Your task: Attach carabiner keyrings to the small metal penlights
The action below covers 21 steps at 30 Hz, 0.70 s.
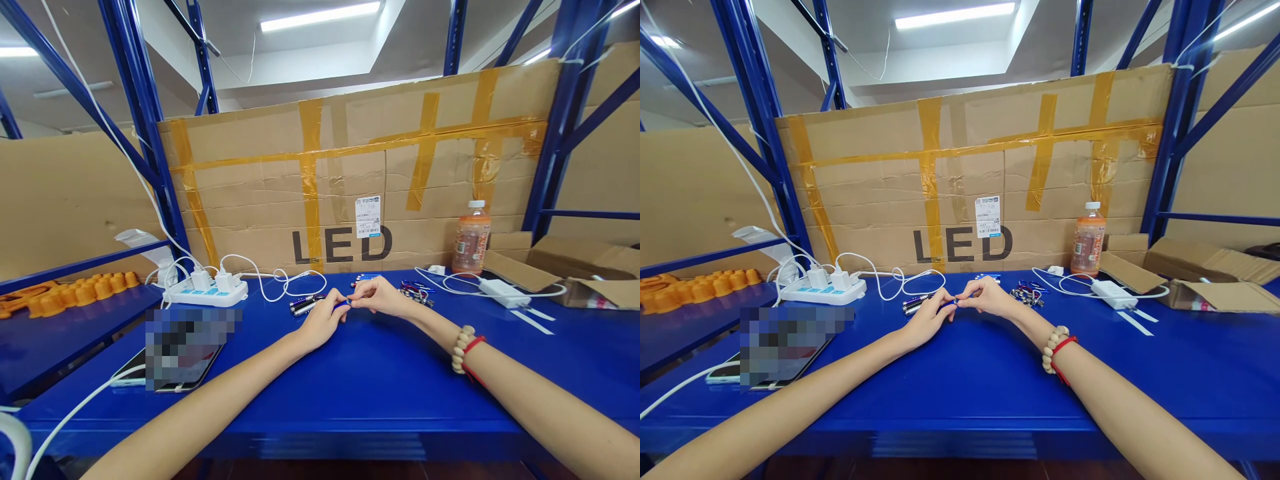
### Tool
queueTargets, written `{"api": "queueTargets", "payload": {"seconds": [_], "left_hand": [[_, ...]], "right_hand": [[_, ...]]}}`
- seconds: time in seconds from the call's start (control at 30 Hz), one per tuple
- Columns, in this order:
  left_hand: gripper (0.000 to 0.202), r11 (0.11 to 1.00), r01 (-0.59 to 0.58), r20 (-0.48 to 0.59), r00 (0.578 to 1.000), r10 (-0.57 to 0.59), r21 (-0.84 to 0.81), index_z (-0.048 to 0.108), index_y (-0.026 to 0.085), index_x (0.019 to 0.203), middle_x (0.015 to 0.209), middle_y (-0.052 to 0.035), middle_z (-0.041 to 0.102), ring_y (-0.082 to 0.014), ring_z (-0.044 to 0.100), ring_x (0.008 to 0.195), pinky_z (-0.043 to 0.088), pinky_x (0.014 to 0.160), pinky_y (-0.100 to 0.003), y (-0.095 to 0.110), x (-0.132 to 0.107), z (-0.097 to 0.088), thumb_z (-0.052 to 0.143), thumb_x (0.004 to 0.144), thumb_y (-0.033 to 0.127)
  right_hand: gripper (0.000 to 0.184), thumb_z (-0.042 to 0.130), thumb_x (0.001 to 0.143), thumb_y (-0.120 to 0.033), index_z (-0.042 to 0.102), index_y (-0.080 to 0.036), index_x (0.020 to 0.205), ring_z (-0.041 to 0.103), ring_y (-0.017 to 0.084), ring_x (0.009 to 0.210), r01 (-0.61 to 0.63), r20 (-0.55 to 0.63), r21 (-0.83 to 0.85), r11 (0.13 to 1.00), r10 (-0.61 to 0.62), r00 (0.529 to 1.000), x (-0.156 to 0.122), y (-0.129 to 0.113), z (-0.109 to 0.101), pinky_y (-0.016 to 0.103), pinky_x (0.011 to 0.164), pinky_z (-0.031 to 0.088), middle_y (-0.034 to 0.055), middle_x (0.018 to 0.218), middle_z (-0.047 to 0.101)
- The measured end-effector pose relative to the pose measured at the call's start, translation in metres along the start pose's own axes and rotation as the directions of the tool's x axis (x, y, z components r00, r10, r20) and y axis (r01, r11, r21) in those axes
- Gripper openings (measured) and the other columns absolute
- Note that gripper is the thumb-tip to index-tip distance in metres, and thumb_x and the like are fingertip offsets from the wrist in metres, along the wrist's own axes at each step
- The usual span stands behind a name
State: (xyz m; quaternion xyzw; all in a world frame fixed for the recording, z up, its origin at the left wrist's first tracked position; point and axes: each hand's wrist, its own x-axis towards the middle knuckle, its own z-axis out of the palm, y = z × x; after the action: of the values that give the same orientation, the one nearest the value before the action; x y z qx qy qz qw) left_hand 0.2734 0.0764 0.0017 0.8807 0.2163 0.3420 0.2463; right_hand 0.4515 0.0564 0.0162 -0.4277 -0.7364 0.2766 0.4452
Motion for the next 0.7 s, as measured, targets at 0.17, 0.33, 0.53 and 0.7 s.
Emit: {"api": "queueTargets", "payload": {"seconds": [0.17,0.33,0.53,0.7], "left_hand": [[0.005,0.999,0.016,-0.026,1.0,-0.014,0.049,0.041,0.02,0.078,0.065,0.0026,0.056,-0.013,0.054,0.064,0.04,0.065,-0.025,-0.0009,0.0,0.0002,0.041,0.081,0.024],[0.002,0.998,0.014,-0.092,0.996,-0.008,0.06,0.043,0.02,0.077,0.069,0.0012,0.059,-0.0141,0.056,0.066,0.04,0.063,-0.025,0.0002,0.0001,0.0006,0.043,0.079,0.022],[0.004,1.0,-0.002,-0.147,0.989,0.006,0.03,0.043,0.02,0.077,0.07,0.0008,0.06,-0.0143,0.058,0.069,0.041,0.062,-0.024,0.0028,0.0001,0.0016,0.044,0.079,0.022],[0.003,1.0,-0.008,-0.143,0.99,0.007,-0.006,0.045,0.019,0.08,0.073,-0.0005,0.061,-0.0149,0.059,0.071,0.043,0.063,-0.024,0.0034,0.0002,0.0014,0.045,0.079,0.022]], "right_hand": [[0.03,0.07,0.053,-0.042,0.064,-0.013,0.058,0.039,0.002,0.034,-0.022,-0.024,-0.023,0.999,0.022,0.999,-0.0016,-0.0042,0.003,0.016,0.029,0.031,0.0004,0.06,0.058],[0.03,0.068,0.056,-0.041,0.063,-0.012,0.059,0.04,0.002,0.035,-0.022,-0.062,-0.033,0.999,0.02,0.998,-0.0019,-0.0072,0.0068,0.016,0.028,0.033,0.0025,0.065,0.062],[0.03,0.065,0.061,-0.041,0.06,-0.012,0.058,0.04,0.003,0.035,-0.022,-0.082,-0.052,0.998,0.018,0.997,0.0,-0.0058,0.0077,0.016,0.029,0.033,0.0016,0.057,0.06],[0.03,0.063,0.063,-0.042,0.06,-0.012,0.059,0.039,0.003,0.035,-0.031,-0.052,-0.065,0.997,0.027,0.998,0.0008,-0.0049,0.006,0.017,0.032,0.032,0.0014,0.056,0.059]]}}
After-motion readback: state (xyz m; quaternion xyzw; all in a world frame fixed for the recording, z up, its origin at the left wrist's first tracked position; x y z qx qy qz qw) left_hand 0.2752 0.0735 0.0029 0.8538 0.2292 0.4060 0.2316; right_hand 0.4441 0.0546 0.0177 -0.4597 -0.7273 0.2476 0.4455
